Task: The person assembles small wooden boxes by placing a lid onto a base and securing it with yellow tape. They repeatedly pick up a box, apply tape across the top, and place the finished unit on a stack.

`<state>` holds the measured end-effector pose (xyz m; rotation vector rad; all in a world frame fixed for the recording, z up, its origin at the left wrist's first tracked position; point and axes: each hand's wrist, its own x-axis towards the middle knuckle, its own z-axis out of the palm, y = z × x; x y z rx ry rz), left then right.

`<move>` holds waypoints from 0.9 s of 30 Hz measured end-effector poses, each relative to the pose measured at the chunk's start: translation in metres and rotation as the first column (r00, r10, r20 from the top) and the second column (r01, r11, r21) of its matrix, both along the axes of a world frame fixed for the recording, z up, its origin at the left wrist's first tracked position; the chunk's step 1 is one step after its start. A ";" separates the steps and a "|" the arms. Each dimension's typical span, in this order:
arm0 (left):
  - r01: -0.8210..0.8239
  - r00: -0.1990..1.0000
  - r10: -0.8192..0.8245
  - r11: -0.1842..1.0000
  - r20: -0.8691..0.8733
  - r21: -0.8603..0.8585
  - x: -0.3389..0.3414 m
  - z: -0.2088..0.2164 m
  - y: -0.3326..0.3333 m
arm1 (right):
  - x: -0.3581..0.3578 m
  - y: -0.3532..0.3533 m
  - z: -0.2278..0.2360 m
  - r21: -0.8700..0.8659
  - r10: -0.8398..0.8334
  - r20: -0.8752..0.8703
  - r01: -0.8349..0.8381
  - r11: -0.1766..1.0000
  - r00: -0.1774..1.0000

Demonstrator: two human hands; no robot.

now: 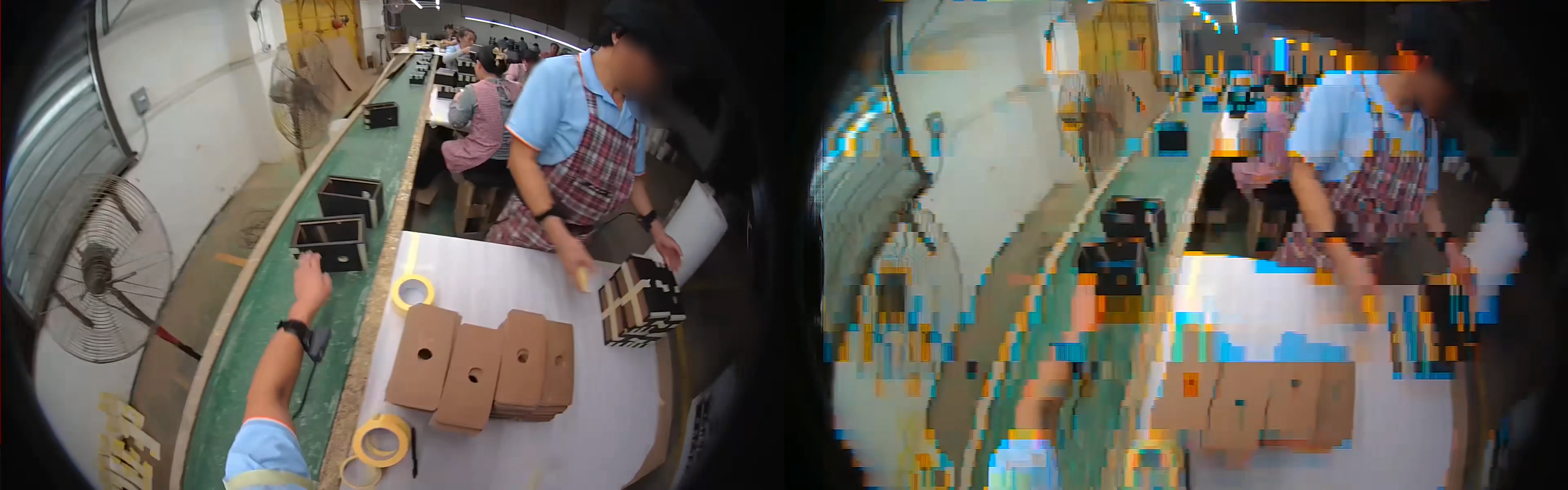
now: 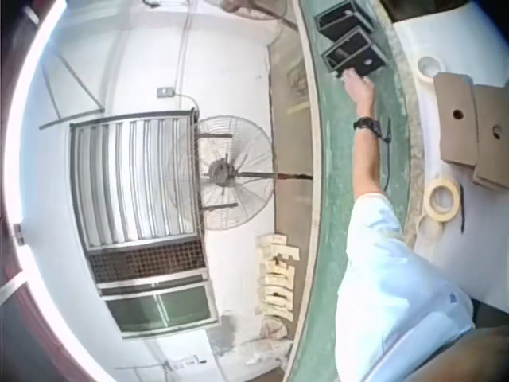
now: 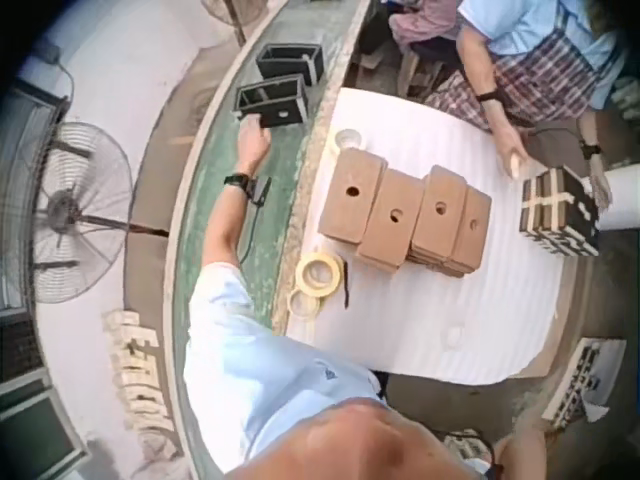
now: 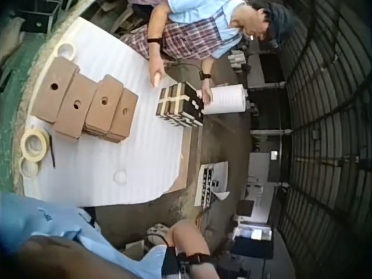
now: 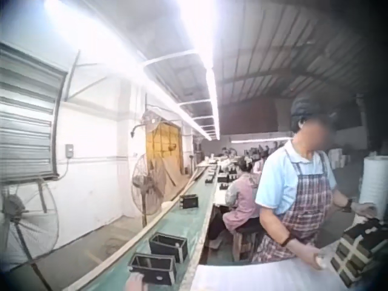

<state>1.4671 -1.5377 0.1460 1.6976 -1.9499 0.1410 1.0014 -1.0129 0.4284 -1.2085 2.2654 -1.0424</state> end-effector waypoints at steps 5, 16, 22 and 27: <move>0.006 0.974 -0.027 0.996 0.227 0.090 -0.001 -0.019 -0.064 | 0.021 -0.003 0.054 -0.048 -0.094 -0.050 0.092 0.995 0.994; 0.213 0.957 -0.186 0.972 0.224 -0.101 0.027 0.001 0.009 | -0.023 0.057 -0.069 0.246 0.011 -0.237 0.049 0.968 0.972; 0.211 0.968 -0.217 0.975 -0.125 -0.064 0.086 0.025 0.176 | -0.032 0.148 -0.262 0.432 0.380 -0.228 -0.257 0.865 0.896; 0.239 0.940 -0.220 0.970 -0.262 0.044 0.015 0.149 0.351 | -0.032 0.155 -0.322 0.354 0.314 -0.297 -0.202 0.913 0.902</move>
